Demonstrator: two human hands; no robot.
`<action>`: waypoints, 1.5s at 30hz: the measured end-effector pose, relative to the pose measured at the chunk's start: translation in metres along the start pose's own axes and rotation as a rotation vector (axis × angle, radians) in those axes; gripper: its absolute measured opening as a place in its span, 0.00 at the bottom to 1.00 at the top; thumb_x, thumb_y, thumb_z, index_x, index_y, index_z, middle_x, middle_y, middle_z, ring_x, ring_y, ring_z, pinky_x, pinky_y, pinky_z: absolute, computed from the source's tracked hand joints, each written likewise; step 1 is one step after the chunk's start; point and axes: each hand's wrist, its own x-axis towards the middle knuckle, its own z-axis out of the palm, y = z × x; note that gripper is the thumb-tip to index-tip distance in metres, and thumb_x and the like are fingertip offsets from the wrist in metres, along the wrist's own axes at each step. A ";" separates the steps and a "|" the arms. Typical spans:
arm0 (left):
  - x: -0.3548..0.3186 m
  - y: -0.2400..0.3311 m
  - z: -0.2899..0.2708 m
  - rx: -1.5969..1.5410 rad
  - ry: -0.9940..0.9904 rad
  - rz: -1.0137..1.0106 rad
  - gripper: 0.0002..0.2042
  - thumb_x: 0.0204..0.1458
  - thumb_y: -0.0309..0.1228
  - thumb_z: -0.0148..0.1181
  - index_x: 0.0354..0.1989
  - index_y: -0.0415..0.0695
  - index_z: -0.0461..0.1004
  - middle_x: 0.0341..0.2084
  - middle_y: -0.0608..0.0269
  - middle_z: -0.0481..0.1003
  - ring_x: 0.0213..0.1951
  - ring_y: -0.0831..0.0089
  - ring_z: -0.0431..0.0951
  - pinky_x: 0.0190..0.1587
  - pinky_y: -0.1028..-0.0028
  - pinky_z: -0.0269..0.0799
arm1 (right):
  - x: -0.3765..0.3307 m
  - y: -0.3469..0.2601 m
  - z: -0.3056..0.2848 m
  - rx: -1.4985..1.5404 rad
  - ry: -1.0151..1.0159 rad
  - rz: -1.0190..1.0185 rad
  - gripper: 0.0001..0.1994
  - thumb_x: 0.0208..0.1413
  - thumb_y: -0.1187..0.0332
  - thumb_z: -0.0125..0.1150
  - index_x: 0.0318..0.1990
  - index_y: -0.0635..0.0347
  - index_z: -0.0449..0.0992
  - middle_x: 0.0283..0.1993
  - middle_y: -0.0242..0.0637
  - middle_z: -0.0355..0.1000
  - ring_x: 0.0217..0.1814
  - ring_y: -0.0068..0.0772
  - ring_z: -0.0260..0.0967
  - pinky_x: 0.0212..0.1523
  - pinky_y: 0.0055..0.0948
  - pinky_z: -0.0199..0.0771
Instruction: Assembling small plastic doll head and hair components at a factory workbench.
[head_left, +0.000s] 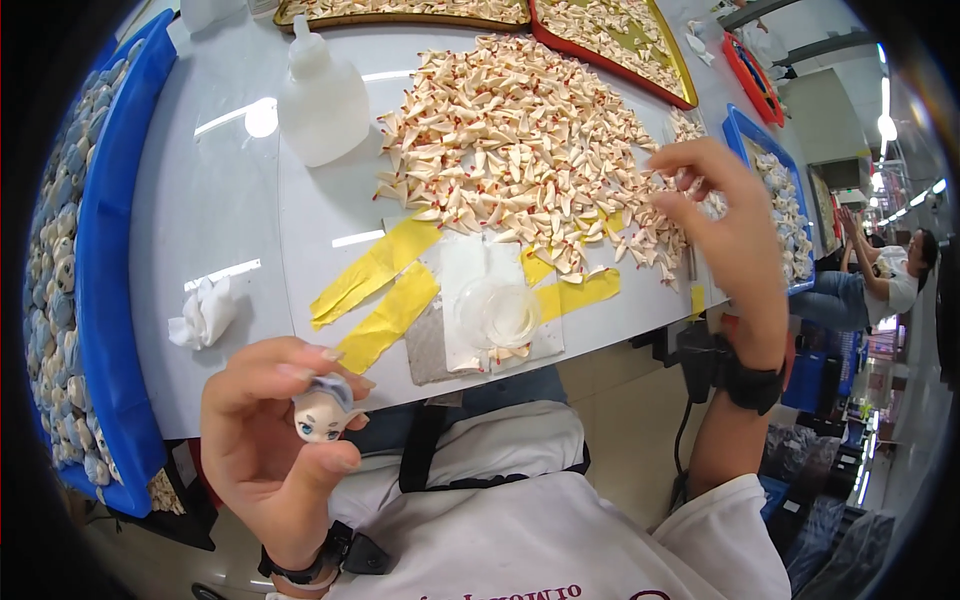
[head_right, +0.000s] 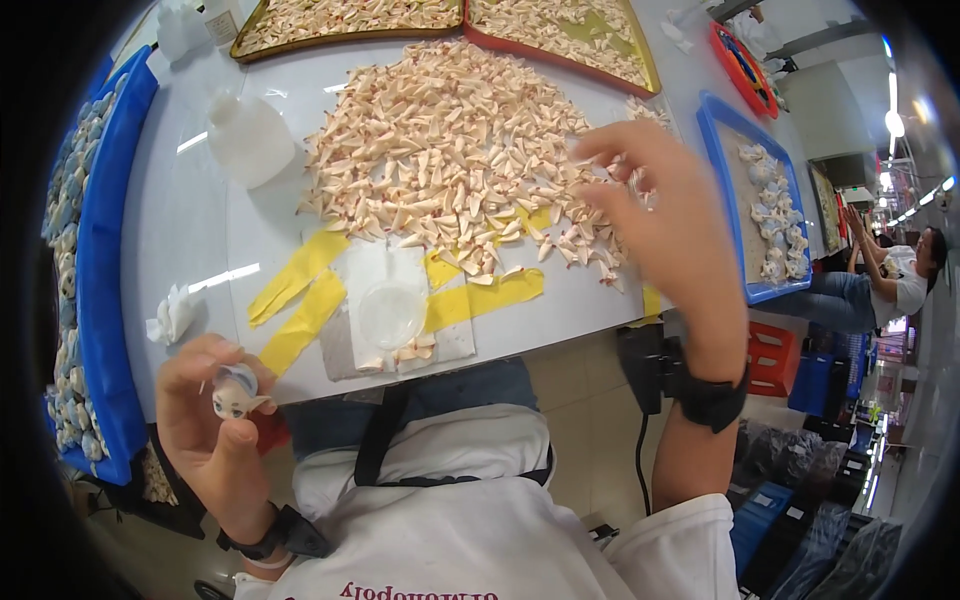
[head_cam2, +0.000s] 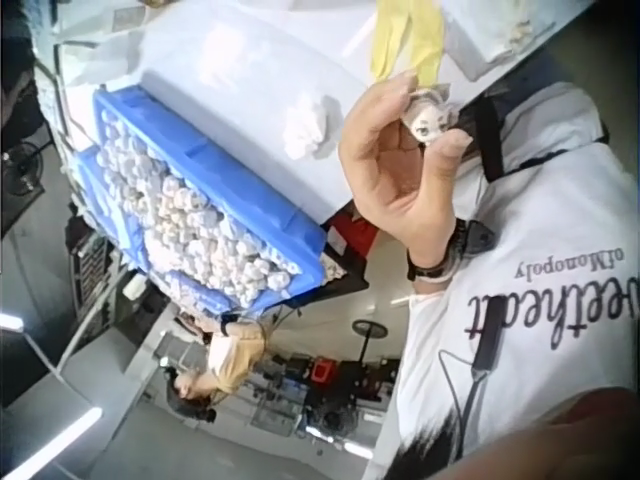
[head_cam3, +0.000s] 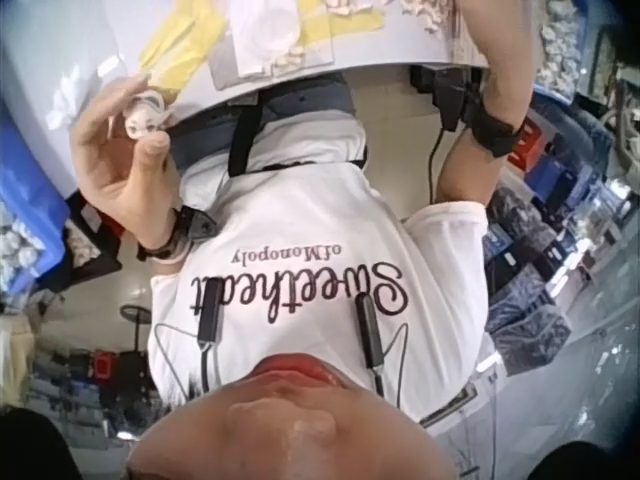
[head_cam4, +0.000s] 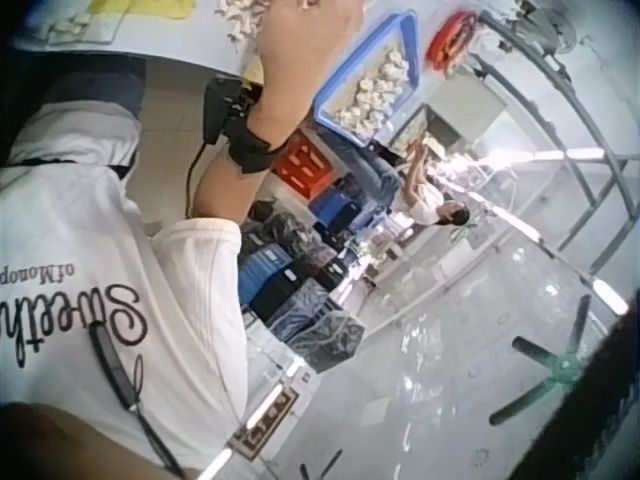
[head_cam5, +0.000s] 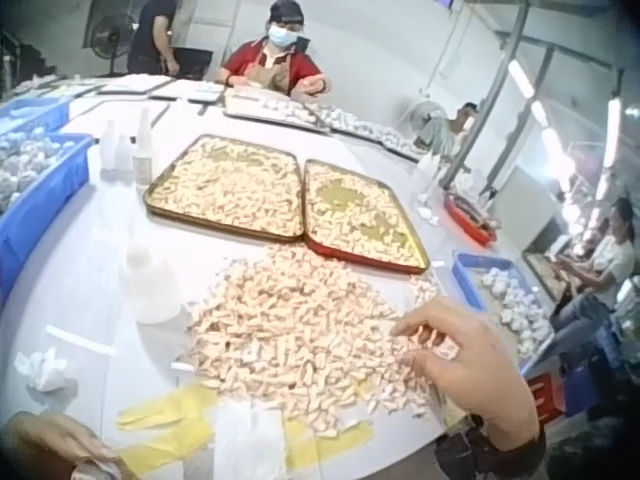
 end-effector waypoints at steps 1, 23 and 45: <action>-0.001 0.001 -0.001 -0.001 0.004 0.001 0.23 0.39 0.27 0.67 0.42 0.36 0.63 0.39 0.51 0.67 0.35 0.64 0.75 0.31 0.77 0.74 | -0.001 0.008 -0.009 -0.009 0.062 0.058 0.09 0.41 0.76 0.56 0.34 0.61 0.73 0.32 0.33 0.69 0.32 0.27 0.65 0.36 0.25 0.64; 0.002 0.001 0.006 0.163 0.073 0.033 0.21 0.40 0.29 0.65 0.42 0.38 0.64 0.39 0.52 0.66 0.34 0.69 0.72 0.33 0.78 0.71 | -0.007 0.074 -0.017 -0.115 0.103 0.143 0.05 0.43 0.74 0.57 0.29 0.66 0.72 0.28 0.38 0.69 0.28 0.31 0.66 0.33 0.26 0.66; -0.004 0.000 -0.007 0.099 -0.110 0.075 0.18 0.37 0.23 0.65 0.36 0.36 0.65 0.37 0.51 0.65 0.35 0.67 0.72 0.35 0.73 0.72 | -0.016 0.071 -0.027 0.384 0.355 0.184 0.06 0.45 0.77 0.59 0.33 0.67 0.73 0.32 0.31 0.70 0.34 0.17 0.65 0.36 0.17 0.65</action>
